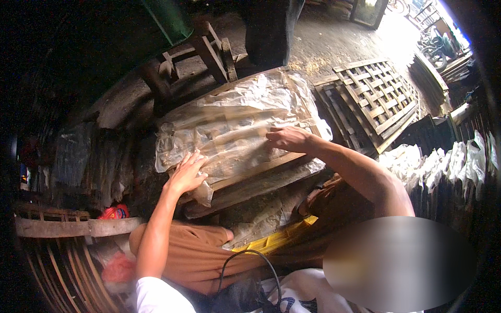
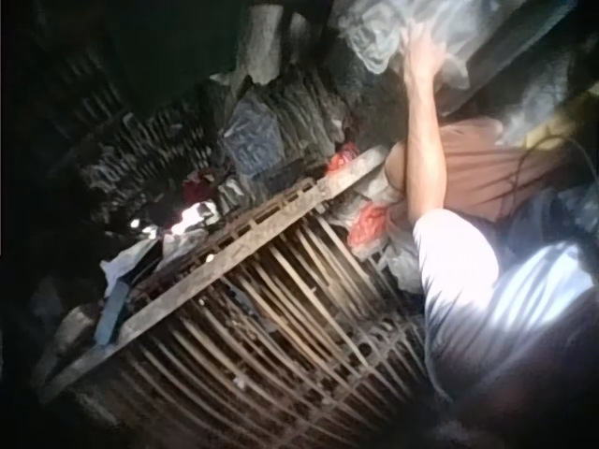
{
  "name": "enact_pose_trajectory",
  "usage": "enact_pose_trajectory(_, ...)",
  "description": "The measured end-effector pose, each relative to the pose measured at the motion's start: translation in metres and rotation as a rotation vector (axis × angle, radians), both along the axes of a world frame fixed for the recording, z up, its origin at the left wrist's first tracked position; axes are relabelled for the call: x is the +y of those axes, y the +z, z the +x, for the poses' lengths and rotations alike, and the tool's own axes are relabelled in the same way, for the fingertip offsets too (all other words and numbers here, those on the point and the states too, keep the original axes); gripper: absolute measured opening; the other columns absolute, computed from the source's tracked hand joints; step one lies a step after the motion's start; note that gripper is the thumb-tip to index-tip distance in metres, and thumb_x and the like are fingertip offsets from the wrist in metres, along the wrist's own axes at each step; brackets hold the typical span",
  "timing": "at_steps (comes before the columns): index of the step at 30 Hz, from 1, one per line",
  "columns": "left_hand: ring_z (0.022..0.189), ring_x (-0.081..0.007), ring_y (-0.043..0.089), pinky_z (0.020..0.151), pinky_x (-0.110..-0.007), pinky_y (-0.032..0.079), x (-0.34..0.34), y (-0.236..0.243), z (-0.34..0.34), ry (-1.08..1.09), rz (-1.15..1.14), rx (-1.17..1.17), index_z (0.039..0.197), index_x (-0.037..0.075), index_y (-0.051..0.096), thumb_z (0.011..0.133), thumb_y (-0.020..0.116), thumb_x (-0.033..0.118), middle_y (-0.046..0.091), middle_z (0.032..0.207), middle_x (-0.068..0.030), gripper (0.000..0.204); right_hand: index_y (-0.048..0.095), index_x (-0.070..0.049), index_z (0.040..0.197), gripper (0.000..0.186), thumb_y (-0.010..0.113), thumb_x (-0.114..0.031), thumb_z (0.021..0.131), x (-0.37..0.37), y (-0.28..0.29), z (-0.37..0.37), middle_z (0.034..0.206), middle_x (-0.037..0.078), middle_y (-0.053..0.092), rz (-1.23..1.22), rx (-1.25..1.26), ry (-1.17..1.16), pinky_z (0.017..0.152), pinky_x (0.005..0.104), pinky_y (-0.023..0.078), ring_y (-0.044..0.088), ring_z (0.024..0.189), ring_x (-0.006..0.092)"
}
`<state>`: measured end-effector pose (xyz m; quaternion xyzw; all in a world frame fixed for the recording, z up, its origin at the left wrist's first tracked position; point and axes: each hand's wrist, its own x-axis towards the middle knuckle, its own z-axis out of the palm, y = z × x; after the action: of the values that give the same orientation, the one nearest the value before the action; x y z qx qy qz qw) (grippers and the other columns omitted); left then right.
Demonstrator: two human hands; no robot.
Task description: The person repeatedly picks up a wooden lattice tray, places a clear plastic sheet over it, and stacks it on a growing pile. The person continues this cycle, handling trays and plastic sheets by hand.
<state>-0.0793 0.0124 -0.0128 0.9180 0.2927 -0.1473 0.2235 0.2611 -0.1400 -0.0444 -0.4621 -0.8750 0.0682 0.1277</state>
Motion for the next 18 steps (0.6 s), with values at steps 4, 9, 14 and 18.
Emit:
enact_pose_trajectory(4,0.136,-0.0381,0.017,0.108,-0.054,0.022,0.002,-0.002,-0.001,0.011,-0.017,0.021,0.134,0.013,0.041,0.082,0.06,0.029,0.02,0.149,-0.0136,0.057,0.061,-0.007,0.088,0.013,0.052,-0.014,0.083,-0.001,0.01,-0.006,0.086,0.007,0.052,-0.028,-0.009,-0.058,0.066,0.0355,0.053,0.056,0.084,0.0239)
enact_pose_trajectory(9,0.136,-0.0383,0.019,0.109,-0.048,0.023,0.001,0.0,-0.004,0.023,0.004,0.015,0.134,0.012,0.042,0.082,0.06,0.029,0.023,0.148,-0.0145,0.058,0.065,-0.008,0.086,0.011,0.059,-0.009,0.077,-0.001,0.032,-0.021,0.083,0.006,0.06,-0.234,0.06,-0.246,0.067,0.0337,0.053,0.06,0.078,0.0249)
enact_pose_trajectory(14,0.136,-0.04,0.017,0.107,-0.052,0.022,0.001,0.003,-0.001,0.001,0.037,0.046,0.135,0.013,0.041,0.081,0.06,0.028,0.022,0.148,-0.0149,0.059,0.066,-0.007,0.096,0.022,0.067,-0.005,0.074,0.027,0.049,-0.001,0.087,0.008,0.067,-0.079,0.559,-0.402,0.067,0.0284,0.051,0.064,0.081,0.0149)
enact_pose_trajectory(18,0.135,-0.0428,0.015,0.107,-0.058,0.019,0.0,-0.001,-0.003,-0.009,0.042,-0.015,0.129,0.011,0.044,0.078,0.062,0.023,0.023,0.145,-0.021,0.055,0.066,-0.006,0.101,0.023,0.067,-0.009,0.079,0.046,0.094,0.031,0.086,0.009,0.067,0.237,0.747,-0.886,0.068,0.0307,0.051,0.064,0.075,0.0149)
